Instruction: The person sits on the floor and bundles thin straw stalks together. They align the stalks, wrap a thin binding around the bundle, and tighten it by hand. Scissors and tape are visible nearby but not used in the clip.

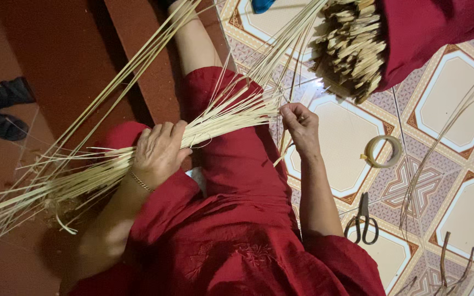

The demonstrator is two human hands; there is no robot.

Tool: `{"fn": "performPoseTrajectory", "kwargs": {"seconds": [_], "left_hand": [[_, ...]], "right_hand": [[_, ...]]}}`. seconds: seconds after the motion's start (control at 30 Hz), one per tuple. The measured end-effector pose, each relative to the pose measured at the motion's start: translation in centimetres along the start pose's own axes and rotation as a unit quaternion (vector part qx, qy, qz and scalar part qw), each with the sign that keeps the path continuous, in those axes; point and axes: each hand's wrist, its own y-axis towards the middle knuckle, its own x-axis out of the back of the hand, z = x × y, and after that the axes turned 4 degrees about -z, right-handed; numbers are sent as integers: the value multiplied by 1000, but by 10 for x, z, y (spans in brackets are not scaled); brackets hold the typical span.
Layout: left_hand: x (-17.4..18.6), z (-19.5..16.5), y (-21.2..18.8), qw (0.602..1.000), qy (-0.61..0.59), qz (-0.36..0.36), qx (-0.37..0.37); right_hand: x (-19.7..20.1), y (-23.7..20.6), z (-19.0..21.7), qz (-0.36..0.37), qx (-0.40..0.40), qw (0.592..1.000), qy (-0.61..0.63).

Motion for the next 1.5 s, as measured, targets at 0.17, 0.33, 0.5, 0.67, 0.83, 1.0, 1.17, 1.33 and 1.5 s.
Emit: {"fn": "performPoseTrajectory", "kwargs": {"seconds": [0.17, 0.33, 0.5, 0.67, 0.83, 1.0, 1.17, 1.33, 1.5], "left_hand": [[-12, 0, 6, 1000, -7, 23, 19], [-16, -1, -2, 1000, 6, -5, -7], [-18, -7, -12, 996, 16, -80, -32], [-20, -11, -18, 990, 37, -126, -48], [-20, -13, -19, 984, 78, -151, -60], [-21, -16, -19, 980, 82, -166, -68], [-21, -16, -23, 974, 81, -193, -92], [-20, -11, -26, 974, 81, -189, -93], [-21, -9, -25, 977, 59, -190, -80]], "right_hand": [[-8, 4, 12, -2, 2, 1000, -14], [14, -7, 28, -89, -27, 995, -22], [45, 7, 41, -161, -72, 984, -1], [38, 54, 54, -88, -32, 987, -133], [-13, 112, 72, 90, -21, 969, -228], [-65, 145, 78, 136, -49, 966, -216], [-89, 161, 70, 132, -115, 983, -62], [-71, 150, 75, 111, -94, 985, 93], [-45, 124, 89, 25, -35, 993, 110]]}}
